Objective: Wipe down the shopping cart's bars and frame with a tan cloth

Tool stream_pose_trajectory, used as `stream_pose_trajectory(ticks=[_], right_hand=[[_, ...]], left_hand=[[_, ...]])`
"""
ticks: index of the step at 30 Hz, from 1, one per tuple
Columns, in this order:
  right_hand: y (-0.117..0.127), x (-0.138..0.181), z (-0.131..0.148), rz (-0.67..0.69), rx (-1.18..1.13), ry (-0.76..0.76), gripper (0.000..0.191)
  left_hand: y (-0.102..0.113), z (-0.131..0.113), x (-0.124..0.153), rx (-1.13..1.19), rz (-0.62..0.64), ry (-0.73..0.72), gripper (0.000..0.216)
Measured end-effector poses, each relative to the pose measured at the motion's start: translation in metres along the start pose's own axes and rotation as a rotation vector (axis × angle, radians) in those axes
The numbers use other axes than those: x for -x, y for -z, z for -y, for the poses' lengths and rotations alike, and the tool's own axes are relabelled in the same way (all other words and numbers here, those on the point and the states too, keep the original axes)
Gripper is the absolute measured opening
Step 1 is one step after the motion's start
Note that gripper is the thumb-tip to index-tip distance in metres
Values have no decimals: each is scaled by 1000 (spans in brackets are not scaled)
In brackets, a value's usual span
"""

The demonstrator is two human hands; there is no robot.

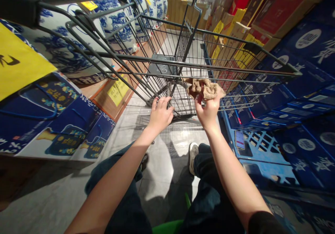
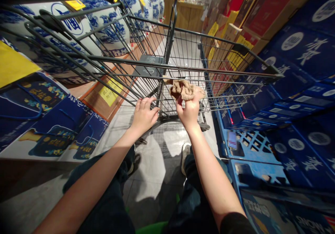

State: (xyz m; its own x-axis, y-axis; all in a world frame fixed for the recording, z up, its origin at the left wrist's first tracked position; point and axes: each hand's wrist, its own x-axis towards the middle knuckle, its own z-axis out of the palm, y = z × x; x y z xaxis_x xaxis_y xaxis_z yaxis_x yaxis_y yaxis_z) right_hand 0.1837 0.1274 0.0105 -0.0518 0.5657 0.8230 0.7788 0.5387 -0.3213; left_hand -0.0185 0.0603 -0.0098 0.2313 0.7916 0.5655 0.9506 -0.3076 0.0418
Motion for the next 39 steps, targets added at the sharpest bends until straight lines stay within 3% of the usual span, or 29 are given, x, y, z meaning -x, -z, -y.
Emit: stream_pose_trajectory(ticks=[6,8,11,14,16,18,22,25,29,33,39], right_hand=[[-6,6,-7,138,-19,-115,19],[-2,5,-15,129,-30,-95,21],[9,0,-28,-26,-13,-37,31],[17,-6,-39,-207,37,-72,44],[18,-9,-39,-259,69,-99,49],[15,-8,-33,-199,74,-74,46],[1,3,-13,74,36,-42,41],[-6,17,-2,176,70,-93,40],[-1,30,-3,294,97,-41,40],[10,24,-9,305,60,-13,47],[14,-5,-6,172,12,-10,46]], left_hand=[[1,1,0,24,15,2,19],[1,1,0,28,14,5,19],[1,1,0,29,16,8,19],[0,0,0,26,19,9,19],[0,1,1,24,15,9,19],[0,1,0,17,5,3,18],[0,2,0,-2,-5,-14,17],[1,2,-1,-6,-7,-18,17],[2,2,-1,22,7,-5,19],[1,2,-1,26,0,-3,19],[1,1,0,-6,-1,-8,18]])
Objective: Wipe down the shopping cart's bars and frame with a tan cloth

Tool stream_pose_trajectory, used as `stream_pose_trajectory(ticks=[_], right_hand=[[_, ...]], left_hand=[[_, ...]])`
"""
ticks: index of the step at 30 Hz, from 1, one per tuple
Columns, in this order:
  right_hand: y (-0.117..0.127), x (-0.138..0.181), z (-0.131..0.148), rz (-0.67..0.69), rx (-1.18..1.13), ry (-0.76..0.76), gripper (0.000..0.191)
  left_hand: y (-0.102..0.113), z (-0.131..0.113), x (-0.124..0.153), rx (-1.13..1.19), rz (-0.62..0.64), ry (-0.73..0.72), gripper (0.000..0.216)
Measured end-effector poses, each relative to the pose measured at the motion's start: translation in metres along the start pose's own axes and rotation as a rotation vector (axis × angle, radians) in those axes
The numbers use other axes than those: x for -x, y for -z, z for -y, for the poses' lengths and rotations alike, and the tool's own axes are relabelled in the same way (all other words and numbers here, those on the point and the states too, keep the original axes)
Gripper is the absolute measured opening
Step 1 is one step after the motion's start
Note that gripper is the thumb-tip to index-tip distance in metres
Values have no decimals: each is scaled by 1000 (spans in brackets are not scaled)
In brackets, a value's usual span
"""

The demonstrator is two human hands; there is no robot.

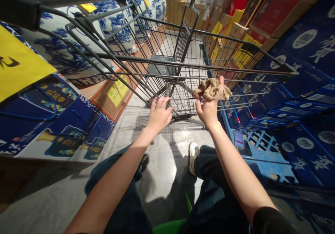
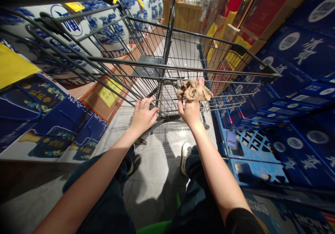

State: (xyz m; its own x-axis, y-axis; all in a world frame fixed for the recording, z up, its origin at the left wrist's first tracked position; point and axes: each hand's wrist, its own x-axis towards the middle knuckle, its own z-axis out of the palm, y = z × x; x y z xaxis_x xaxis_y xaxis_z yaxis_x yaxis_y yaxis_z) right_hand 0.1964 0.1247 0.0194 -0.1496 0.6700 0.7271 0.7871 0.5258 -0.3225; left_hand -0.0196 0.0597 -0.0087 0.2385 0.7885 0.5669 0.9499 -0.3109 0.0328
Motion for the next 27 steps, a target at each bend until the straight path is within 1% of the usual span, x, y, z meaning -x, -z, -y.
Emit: stream_pose_trajectory(ticks=[2,4,8,10,12,14,16,18,22,25,27], right_hand=[[1,-7,-3,-24,-21,10,44],[2,-10,-7,-69,-40,21,38],[8,-9,-16,-185,-47,3,25],[11,-8,-20,-205,-47,-26,24],[12,-7,-25,-222,-49,-94,35],[9,-8,-30,-230,-51,-181,52],[5,-11,-32,-233,-49,-238,60],[1,-15,-29,-232,-44,-272,55],[-1,-24,-9,-240,-18,-368,33],[3,-28,6,-165,66,-403,23],[6,-27,9,-106,159,-406,21]], left_hand=[[1,0,0,12,14,6,19],[1,1,1,23,22,5,19],[1,2,1,31,17,-2,19],[1,2,1,31,11,0,18],[0,2,0,28,8,2,18],[-1,1,0,22,8,1,18],[-2,1,0,14,1,-3,18],[-2,2,0,3,-13,-8,18],[-3,2,0,0,-7,1,18],[-2,2,0,-10,4,9,18],[-2,2,1,-16,6,10,18]])
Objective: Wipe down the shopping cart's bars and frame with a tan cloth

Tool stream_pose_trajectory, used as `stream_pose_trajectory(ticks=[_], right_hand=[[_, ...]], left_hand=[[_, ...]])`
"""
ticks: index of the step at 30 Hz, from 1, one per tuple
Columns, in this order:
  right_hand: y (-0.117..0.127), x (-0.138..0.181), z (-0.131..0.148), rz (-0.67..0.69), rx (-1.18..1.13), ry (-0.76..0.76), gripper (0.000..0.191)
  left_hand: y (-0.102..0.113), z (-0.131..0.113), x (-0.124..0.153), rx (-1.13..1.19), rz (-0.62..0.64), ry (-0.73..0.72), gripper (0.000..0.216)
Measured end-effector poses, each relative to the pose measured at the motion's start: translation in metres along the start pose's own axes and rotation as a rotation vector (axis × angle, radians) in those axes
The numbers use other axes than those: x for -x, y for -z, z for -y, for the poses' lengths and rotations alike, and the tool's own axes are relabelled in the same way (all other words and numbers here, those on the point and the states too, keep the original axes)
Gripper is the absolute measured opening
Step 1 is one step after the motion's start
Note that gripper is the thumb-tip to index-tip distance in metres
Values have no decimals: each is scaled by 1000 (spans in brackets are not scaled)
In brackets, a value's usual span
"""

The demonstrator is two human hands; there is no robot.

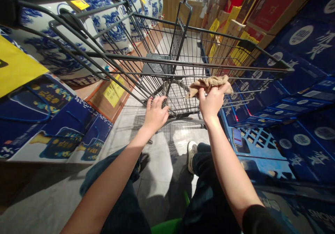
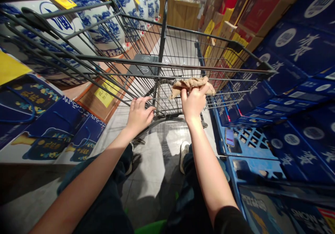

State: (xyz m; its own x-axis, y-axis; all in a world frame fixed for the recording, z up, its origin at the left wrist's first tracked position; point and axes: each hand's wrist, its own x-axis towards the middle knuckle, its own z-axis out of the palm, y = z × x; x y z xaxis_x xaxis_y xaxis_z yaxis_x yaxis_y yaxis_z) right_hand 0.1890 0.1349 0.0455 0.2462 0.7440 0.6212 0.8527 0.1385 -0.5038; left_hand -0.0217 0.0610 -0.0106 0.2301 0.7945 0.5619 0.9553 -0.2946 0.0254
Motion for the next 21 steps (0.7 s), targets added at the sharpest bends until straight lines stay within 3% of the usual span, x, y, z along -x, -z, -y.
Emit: stream_pose_trajectory(ticks=[4,8,16,21], right_hand=[[4,6,-11,122,223,30,29],[5,11,-19,211,302,12,36],[1,4,-3,25,83,62,29],[-15,18,-15,94,74,28,50]], left_hand=[[0,0,0,2,8,5,18],[1,0,-1,8,15,17,18],[0,-1,-1,16,31,31,19],[1,-1,-1,-4,13,19,19]])
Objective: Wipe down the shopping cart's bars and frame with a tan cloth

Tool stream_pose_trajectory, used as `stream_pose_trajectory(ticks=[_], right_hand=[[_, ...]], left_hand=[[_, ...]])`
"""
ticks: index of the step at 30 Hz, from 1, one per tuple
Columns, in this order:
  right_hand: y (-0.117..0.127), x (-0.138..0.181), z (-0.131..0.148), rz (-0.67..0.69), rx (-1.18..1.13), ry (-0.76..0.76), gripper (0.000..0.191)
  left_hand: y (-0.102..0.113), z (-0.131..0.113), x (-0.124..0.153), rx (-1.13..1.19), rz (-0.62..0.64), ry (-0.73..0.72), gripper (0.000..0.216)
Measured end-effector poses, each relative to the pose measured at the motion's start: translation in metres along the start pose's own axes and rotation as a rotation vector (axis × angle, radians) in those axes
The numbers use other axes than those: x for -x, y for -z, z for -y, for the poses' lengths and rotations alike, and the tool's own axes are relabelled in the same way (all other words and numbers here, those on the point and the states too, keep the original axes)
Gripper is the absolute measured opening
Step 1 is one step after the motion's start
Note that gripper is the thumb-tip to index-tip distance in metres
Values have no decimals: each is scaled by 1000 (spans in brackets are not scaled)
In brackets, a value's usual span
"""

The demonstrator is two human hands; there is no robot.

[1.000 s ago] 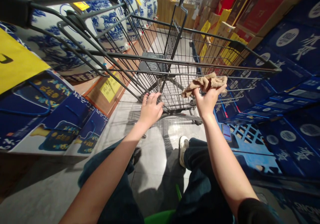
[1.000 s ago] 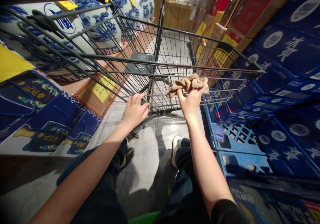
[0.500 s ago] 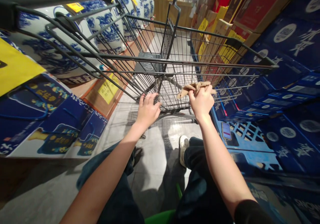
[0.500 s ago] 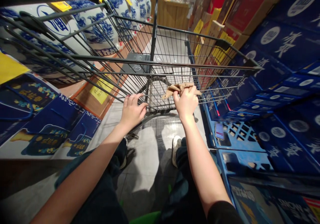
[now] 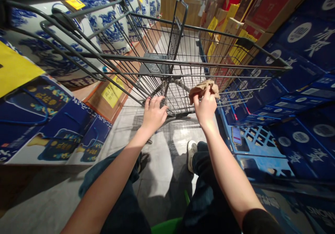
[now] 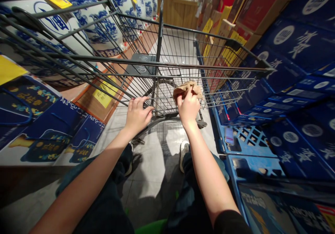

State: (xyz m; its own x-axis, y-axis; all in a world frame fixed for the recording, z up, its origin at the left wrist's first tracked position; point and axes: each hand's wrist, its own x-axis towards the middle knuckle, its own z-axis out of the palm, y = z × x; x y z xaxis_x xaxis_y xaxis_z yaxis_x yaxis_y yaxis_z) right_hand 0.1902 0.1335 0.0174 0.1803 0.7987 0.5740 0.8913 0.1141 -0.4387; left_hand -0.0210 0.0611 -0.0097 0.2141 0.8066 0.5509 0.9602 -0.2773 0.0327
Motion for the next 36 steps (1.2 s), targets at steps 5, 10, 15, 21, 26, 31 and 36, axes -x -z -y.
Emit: stream_pose_trajectory(ticks=[5,10,15,21,26,31,36], right_hand=[[-3,-4,-5,1,-8,-33,63],[10,-21,11,-53,-49,-22,41],[7,-14,10,33,-2,-63,50],[6,-9,1,92,32,-55,41],[13,-24,6,-45,-49,10,31],[4,-22,-1,-119,-154,48,31],[-11,-7,-17,-122,-236,4,19]], left_hand=[[6,-3,-1,-12,1,13,21],[14,-9,-4,-62,-41,45,28],[24,-16,-9,-81,-11,78,31],[51,-24,-32,-136,57,122,32],[76,-32,-65,-104,129,41,33],[69,-38,-82,112,10,-328,31],[35,-39,-70,109,-1,-294,36]])
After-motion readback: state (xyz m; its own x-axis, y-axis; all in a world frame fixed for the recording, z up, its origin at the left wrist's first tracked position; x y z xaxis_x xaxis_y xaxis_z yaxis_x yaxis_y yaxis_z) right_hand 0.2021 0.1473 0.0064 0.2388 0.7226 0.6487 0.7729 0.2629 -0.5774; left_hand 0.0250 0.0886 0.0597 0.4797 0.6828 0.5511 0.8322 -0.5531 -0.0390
